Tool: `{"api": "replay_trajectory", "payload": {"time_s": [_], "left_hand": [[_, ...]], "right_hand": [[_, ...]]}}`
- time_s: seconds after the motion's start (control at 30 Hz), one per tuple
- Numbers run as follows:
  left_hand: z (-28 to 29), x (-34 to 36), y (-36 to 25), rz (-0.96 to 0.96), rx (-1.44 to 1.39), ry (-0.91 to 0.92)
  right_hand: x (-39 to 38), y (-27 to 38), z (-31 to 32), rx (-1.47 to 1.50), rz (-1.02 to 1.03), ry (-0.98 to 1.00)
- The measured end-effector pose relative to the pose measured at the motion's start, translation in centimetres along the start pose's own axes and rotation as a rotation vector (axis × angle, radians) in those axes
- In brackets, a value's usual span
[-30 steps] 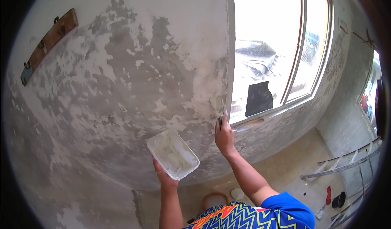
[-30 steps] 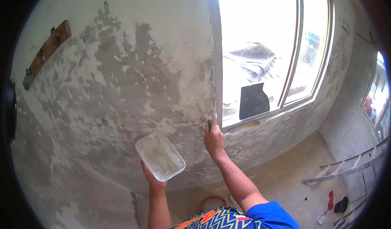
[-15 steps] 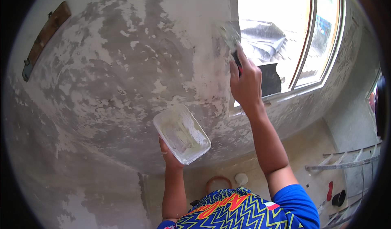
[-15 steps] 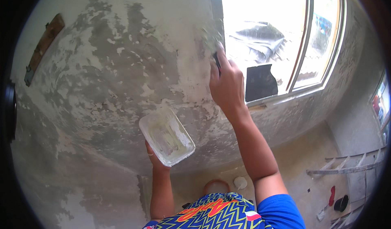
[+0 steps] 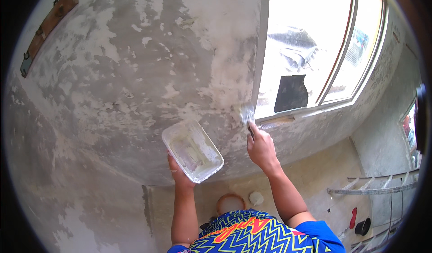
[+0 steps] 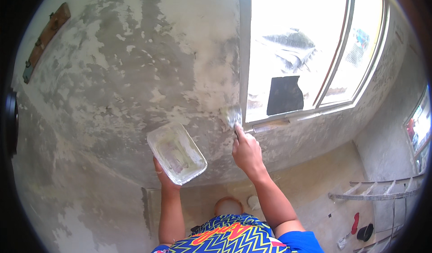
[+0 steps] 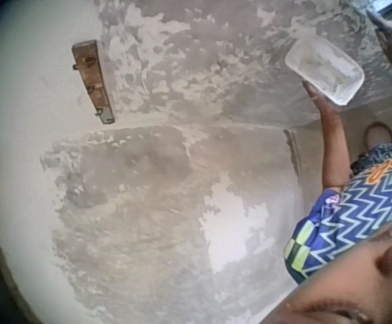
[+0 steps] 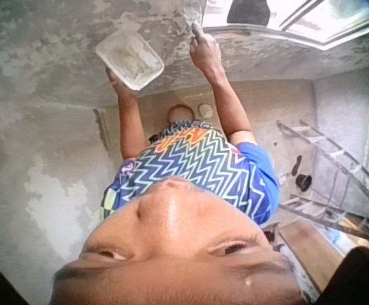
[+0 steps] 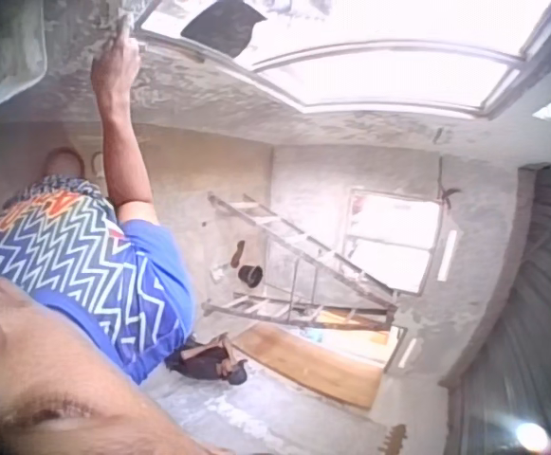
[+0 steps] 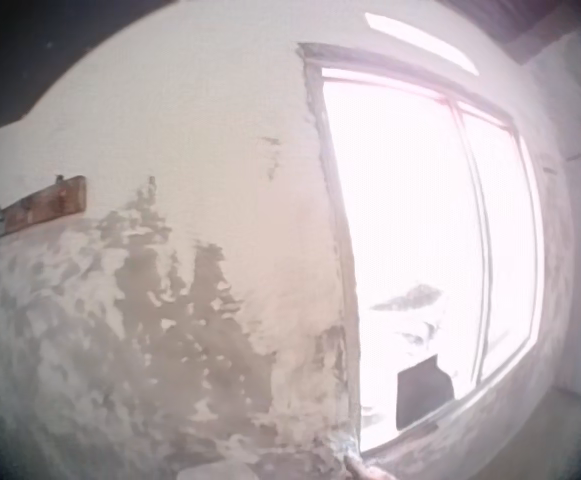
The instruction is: The person applies plaster to a concrete wall and ceiling using a putty knife and a plastic container holding the plaster material.
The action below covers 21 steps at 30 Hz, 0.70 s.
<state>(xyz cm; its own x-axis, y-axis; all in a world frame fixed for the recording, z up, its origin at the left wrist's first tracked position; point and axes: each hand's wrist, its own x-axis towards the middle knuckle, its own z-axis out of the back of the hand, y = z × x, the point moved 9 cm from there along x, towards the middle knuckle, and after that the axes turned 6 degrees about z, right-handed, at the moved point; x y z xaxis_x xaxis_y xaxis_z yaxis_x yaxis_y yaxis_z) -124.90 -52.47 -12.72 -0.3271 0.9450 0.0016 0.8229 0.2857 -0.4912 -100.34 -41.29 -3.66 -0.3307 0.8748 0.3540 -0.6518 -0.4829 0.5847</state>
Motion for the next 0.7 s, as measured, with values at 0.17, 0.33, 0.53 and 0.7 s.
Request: {"api": "replay_trajectory", "payload": {"time_s": [0.17, 0.33, 0.53, 0.7], "left_hand": [[-1.8, -0.5, -0.5, 0.005, -0.023, 0.043], [-1.9, -1.3, -1.7, 0.021, -0.066, 0.069], [-2.3, -2.8, -4.8, -0.03, -0.033, 0.1], [-1.2, -4.1, -6.6, -0.144, 0.06, 0.014]], "right_hand": [[0.2, 2.2, 2.1, 0.081, 0.136, -0.009], [3.7, 11.5, 8.0, 0.164, 0.507, -0.229], [9.4, 21.2, 10.8, 0.021, 0.566, -0.358], [10.9, 23.1, 7.7, -0.109, 0.496, -0.264]]}}
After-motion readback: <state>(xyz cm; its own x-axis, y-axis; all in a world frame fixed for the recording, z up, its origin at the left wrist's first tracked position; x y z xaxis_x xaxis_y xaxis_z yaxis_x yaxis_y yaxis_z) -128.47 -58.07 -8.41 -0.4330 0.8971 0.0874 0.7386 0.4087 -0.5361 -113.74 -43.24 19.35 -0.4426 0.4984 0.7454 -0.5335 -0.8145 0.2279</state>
